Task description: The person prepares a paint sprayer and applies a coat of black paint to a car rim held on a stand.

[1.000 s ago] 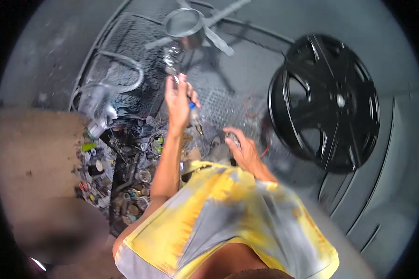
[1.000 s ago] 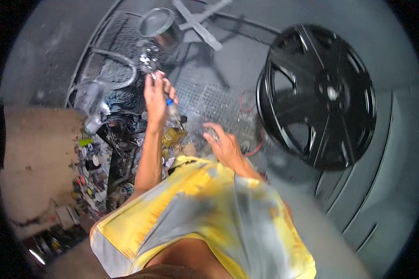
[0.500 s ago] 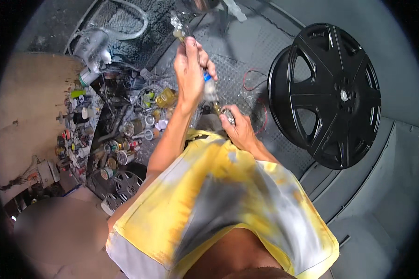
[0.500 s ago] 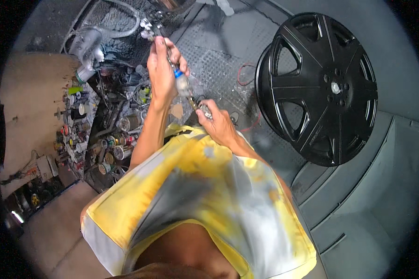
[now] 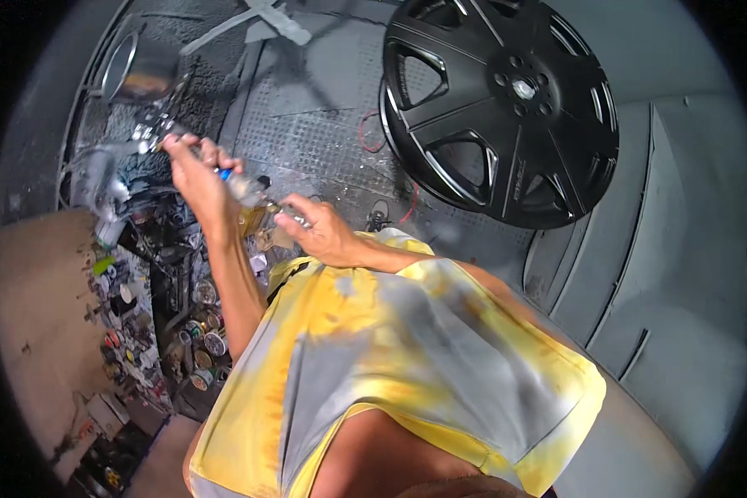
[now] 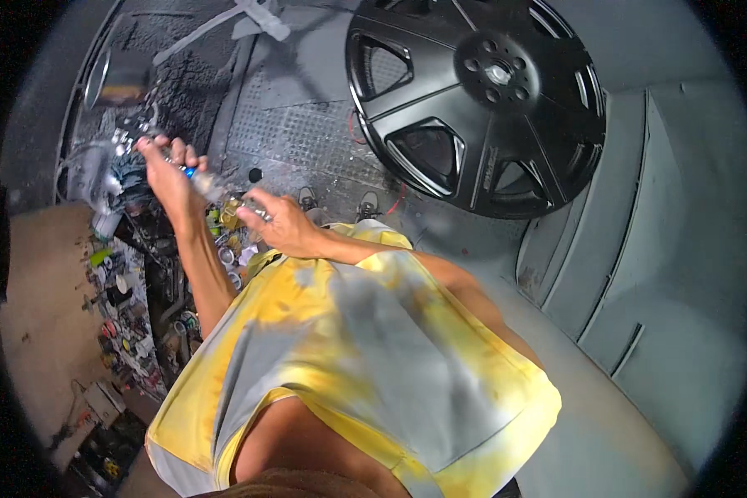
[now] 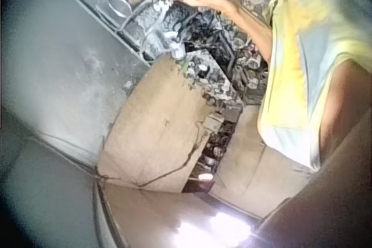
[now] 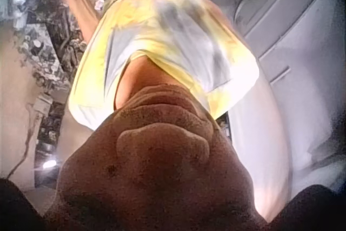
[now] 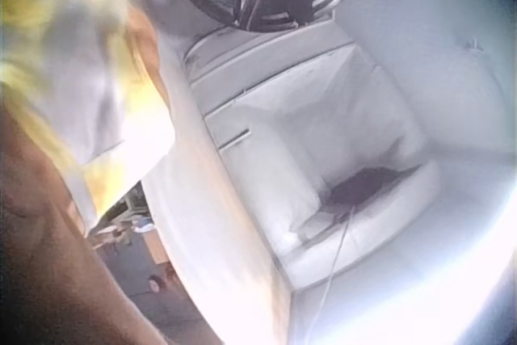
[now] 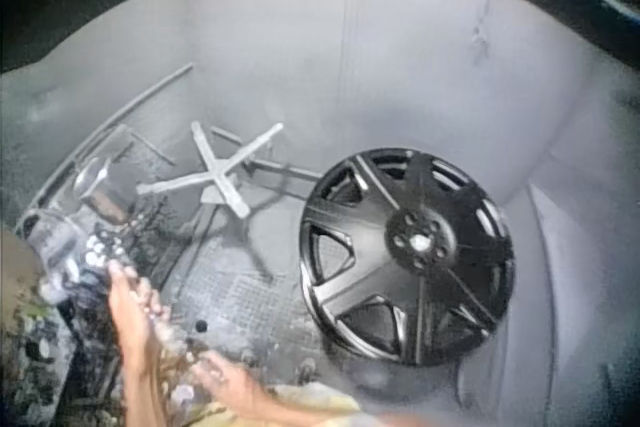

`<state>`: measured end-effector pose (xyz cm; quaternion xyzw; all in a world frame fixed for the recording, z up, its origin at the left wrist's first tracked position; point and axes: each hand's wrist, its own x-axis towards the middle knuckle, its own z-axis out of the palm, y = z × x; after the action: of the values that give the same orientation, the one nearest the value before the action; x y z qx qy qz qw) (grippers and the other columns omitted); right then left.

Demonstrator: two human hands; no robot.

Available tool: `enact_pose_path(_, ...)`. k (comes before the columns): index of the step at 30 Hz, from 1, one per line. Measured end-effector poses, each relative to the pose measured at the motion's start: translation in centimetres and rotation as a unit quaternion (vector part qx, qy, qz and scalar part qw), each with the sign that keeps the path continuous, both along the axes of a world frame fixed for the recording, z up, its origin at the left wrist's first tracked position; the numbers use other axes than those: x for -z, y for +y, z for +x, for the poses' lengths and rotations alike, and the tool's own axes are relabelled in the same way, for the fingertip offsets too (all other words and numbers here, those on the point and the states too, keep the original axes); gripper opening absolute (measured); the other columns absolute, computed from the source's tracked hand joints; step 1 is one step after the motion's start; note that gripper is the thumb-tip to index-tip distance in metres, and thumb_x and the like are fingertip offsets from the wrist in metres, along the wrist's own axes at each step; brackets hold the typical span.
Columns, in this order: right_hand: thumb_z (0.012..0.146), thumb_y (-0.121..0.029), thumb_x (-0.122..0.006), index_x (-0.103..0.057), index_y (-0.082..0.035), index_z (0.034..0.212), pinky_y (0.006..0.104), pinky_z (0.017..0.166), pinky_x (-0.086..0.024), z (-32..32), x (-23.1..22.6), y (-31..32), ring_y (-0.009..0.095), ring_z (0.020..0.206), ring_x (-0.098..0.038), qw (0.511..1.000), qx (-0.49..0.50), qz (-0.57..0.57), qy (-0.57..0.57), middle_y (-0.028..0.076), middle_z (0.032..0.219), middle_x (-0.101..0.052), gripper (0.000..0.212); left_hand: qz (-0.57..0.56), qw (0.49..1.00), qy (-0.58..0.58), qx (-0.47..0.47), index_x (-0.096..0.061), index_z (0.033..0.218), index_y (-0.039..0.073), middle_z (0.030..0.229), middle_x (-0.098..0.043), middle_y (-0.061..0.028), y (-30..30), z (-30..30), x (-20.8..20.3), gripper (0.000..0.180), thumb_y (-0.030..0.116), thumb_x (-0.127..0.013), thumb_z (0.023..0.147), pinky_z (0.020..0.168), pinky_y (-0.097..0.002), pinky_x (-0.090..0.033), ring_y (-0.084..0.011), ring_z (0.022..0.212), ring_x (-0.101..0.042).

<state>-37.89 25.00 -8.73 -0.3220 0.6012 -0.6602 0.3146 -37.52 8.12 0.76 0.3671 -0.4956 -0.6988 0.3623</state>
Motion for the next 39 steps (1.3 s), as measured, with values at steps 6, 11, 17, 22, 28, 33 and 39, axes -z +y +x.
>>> enact_pose_path(6, 0.106, -0.033, -0.057, -0.063, 0.001, 0.109, 0.0315, 0.072, -0.045, 1.7, 1.3, -1.4, 0.011, 0.078, -0.046, 0.984, -0.035, -0.118, -0.128, 0.004, 0.08, -0.054, 0.035, 0.015, 1.0, -0.012, -0.007, -0.043, 0.101, 0.016, 0.068, -0.033, 0.0027, -0.2, 1.5, 0.1, 0.038, 0.054, -0.039, 0.108, 0.053, -0.0282, -0.037, -0.0105, 0.059, -0.036)
enact_pose_path(11, 0.107, -0.031, -0.056, -0.067, 0.0, 0.109, 0.0266, 0.066, -0.042, 1.8, 0.1, -1.2, 0.005, 0.075, -0.043, 0.961, -0.087, -0.107, -0.239, -0.001, 0.082, -0.054, 0.033, 0.012, 1.0, -0.021, -0.018, -0.043, 0.101, 0.017, 0.067, -0.031, 0.0027, -0.5, 2.1, -0.1, 0.037, 0.054, -0.04, 0.108, 0.051, -0.0291, -0.036, -0.0107, 0.058, -0.034)
enact_pose_path(17, 0.109, -0.035, -0.051, -0.069, -0.003, 0.112, 0.0242, 0.063, -0.04, 1.6, 0.1, -1.5, 0.003, 0.071, -0.043, 0.958, -0.133, -0.065, -0.246, -0.004, 0.078, -0.054, 0.037, 0.017, 0.999, -0.003, -0.029, -0.043, 0.102, 0.016, 0.067, -0.034, 0.0022, -0.5, 2.4, 0.2, 0.038, 0.054, -0.04, 0.108, 0.051, -0.0281, -0.037, -0.0109, 0.057, -0.035)
enact_pose_path(22, 0.11, -0.043, -0.045, -0.067, -0.003, 0.119, 0.0314, 0.065, -0.044, 0.0, -0.1, -1.3, 0.01, 0.066, -0.048, 0.966, -0.206, 0.031, -0.15, 0.001, 0.073, -0.054, 0.046, -0.017, 0.999, 0.003, -0.031, -0.046, 0.101, 0.014, 0.069, -0.039, 0.0009, 0.1, 2.8, 0.1, 0.038, 0.051, -0.041, 0.109, 0.05, -0.0288, -0.04, -0.0118, 0.056, -0.042)
enact_pose_path(28, 0.104, -0.043, -0.054, -0.056, 0.004, 0.133, 0.0432, 0.079, -0.052, -2.3, -3.3, -4.3, 0.033, 0.084, -0.064, 0.994, -0.009, -0.039, 0.1, 0.022, 0.107, -0.058, 0.055, 0.018, 0.997, 0.081, 0.008, -0.05, 0.11, 0.011, 0.078, -0.045, -0.0027, -0.6, 3.9, 1.4, 0.047, 0.053, -0.03, 0.106, 0.057, -0.0337, -0.044, -0.0169, 0.062, -0.048)
enact_pose_path(33, 0.096, -0.034, -0.065, -0.051, 0.006, 0.139, 0.0439, 0.085, -0.053, -3.7, -8.3, -10.3, 0.038, 0.102, -0.064, 0.98, 0.048, -0.064, 0.182, 0.026, 0.118, -0.057, 0.06, 0.011, 0.984, 0.168, 0.066, -0.052, 0.119, 0.005, 0.095, -0.055, -0.0073, -2.0, 4.7, 2.4, 0.066, 0.064, -0.027, 0.105, 0.084, -0.0337, -0.045, -0.0214, 0.089, -0.055)
enact_pose_path(39, 0.091, -0.023, -0.066, -0.053, 0.005, 0.133, 0.048, 0.084, -0.053, -3.2, -10.2, -15.5, 0.043, 0.096, -0.066, 0.96, 0.059, -0.045, 0.269, 0.027, 0.104, -0.065, 0.052, 0.057, 0.988, 0.14, 0.015, -0.039, 0.147, 0.007, 0.148, -0.046, -0.0113, -1.3, 3.9, 0.1, 0.077, 0.069, -0.024, 0.104, 0.118, -0.0418, -0.031, -0.027, 0.137, -0.045)
